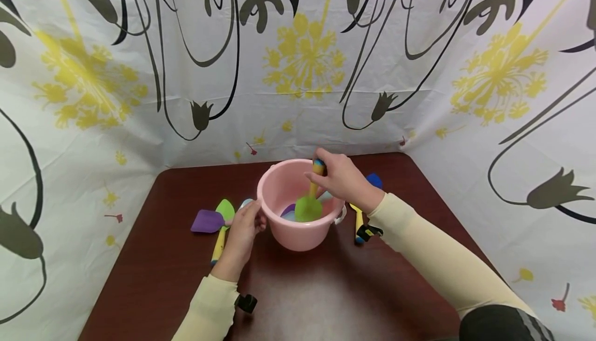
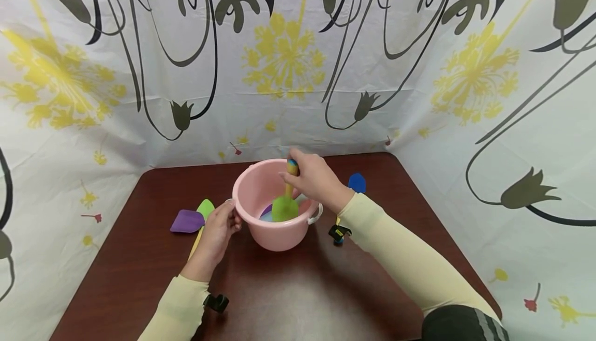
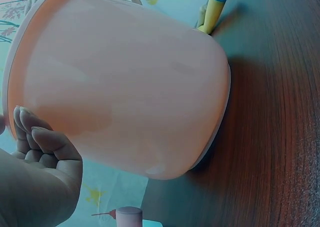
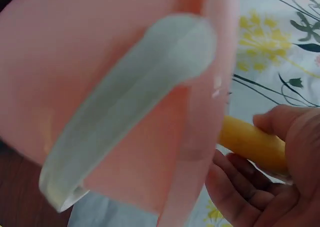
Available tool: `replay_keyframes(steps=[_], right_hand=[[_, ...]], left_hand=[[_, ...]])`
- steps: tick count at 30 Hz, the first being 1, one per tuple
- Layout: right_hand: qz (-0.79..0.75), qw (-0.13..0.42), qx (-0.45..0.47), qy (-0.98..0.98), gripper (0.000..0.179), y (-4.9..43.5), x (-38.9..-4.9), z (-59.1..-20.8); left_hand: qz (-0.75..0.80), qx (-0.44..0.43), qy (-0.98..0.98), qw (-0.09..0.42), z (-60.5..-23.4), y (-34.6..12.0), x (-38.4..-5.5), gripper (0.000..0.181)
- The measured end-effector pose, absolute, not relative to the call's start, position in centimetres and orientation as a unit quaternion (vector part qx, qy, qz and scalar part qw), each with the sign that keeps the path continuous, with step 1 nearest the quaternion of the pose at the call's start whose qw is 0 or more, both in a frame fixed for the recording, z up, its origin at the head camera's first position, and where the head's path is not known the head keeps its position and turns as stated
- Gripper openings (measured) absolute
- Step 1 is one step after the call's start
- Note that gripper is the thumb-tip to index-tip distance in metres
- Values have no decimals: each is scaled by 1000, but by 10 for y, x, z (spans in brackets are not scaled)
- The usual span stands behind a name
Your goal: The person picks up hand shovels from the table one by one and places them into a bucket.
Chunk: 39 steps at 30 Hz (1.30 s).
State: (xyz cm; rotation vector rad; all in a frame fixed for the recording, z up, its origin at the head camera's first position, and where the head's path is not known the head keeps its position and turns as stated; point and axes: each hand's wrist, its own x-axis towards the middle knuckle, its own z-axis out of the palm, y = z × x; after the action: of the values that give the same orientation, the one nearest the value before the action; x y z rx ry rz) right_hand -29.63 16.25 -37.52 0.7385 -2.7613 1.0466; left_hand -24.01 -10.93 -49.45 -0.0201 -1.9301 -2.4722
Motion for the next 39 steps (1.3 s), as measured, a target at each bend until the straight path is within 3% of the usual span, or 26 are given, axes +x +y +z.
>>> replay_keyframes(steps=[12,23,39], right_hand=[[183,13,240,-953,30,155,-293,-383],[54,91,278,-955,29,160,-299,-390],[206,107,204,-951,23,221,-304,-383]], left_hand=[[-784,-7,-620,2,-496,-109,-240,36],[-785,-9,-620,1,-495,-108,-240,36],[-788,-5,-615,3,-496,-108,-240,34]])
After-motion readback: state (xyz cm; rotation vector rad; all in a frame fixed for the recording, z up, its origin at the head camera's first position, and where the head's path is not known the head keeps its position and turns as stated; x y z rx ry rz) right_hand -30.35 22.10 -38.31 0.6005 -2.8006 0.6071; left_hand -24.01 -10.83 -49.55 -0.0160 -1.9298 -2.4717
